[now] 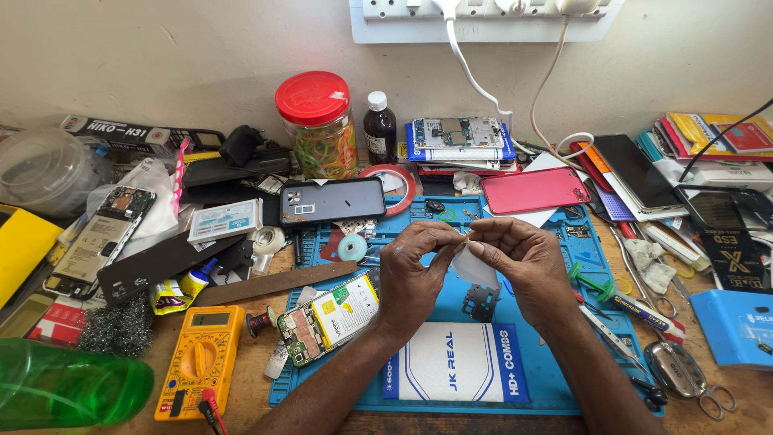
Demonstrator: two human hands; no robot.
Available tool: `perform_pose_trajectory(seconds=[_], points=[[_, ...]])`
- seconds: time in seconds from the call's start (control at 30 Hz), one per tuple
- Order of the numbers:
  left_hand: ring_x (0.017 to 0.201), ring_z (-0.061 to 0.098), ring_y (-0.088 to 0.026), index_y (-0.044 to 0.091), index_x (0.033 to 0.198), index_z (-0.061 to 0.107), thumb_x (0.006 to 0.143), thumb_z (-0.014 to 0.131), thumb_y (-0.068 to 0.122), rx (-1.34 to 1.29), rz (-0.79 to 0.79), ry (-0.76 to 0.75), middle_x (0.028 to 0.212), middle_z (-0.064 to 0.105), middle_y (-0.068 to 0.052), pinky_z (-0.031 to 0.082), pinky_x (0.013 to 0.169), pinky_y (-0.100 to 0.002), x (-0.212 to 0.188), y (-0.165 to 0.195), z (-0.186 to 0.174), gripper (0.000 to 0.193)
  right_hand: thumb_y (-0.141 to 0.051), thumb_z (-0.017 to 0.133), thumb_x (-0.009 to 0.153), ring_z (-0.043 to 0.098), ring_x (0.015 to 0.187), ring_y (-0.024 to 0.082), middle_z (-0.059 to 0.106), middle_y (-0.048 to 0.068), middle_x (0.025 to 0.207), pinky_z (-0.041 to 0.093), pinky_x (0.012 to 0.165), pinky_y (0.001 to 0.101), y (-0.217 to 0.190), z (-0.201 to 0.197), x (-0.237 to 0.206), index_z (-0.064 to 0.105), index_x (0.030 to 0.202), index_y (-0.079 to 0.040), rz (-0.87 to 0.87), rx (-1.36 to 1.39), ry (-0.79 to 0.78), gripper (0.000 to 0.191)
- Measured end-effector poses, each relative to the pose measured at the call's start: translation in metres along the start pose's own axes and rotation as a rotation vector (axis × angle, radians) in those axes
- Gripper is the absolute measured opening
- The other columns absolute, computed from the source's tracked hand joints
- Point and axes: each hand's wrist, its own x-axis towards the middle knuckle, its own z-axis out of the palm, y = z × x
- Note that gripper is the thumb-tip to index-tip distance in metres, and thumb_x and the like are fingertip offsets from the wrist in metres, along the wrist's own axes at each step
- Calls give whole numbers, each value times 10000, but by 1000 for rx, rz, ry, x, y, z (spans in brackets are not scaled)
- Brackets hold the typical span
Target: The person cleans a small component with a cloth and tweezers, then assembles a smartphone by connecting the battery and closing the case. They test the device by powering it on and using a plastic tool to separate the screen from the frame.
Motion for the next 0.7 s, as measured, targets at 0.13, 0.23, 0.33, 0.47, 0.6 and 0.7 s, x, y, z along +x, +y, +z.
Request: perform_pose_trajectory(seconds=[0.13, 0.23, 0.33, 0.47, 0.6, 0.7], points=[[971, 758, -173, 85, 1037, 762, 916, 755, 32, 14, 10, -13, 1040, 755, -70, 658, 799, -278, 0, 2, 0, 132, -36, 755, 873, 730, 871, 153, 770, 136, 959, 608, 764, 277, 0, 1, -1, 716, 1153, 33, 11, 9, 36, 292], [976, 758, -179, 82, 1043, 760, 915, 752, 22, 30, 21, -25, 1047, 754, -73, 655, 804, -276, -1, 3, 0, 141, -30, 754, 865, 734, 881, 149, 769, 132, 966, 615, 774, 274, 1, 2, -1, 707, 1150, 32, -2, 10, 39, 296], [984, 759, -173, 87, 1056, 755, 912, 747, 22, -10, -11, -52, 1070, 745, -74, 665, 815, -266, 0, 5, 0, 159, -25, 757, 849, 743, 896, 147, 769, 134, 984, 623, 787, 268, 1, 2, 0, 690, 1149, 36, -21, 3, 43, 313], [983, 759, -159, 91, 1066, 758, 905, 755, 37, -56, -52, -82, 1087, 743, -76, 674, 815, -259, 1, 5, 1, 169, -26, 760, 852, 750, 869, 156, 774, 156, 965, 623, 755, 269, 0, 2, 0, 692, 1153, 50, -28, -21, 84, 317], [982, 765, -148, 94, 1055, 762, 922, 753, 55, -108, -84, -78, 1086, 749, -69, 681, 847, -263, 0, 2, 1, 139, -23, 758, 862, 749, 853, 152, 775, 162, 964, 621, 735, 267, -1, 4, -1, 695, 1164, 60, -57, -33, 85, 320], [958, 764, -127, 94, 1041, 758, 912, 753, 71, -109, -130, -59, 1073, 752, -52, 684, 828, -254, -1, -2, 2, 132, -33, 741, 874, 748, 851, 144, 779, 159, 982, 623, 737, 272, -3, 5, -1, 697, 1189, 47, -22, -37, 89, 328]])
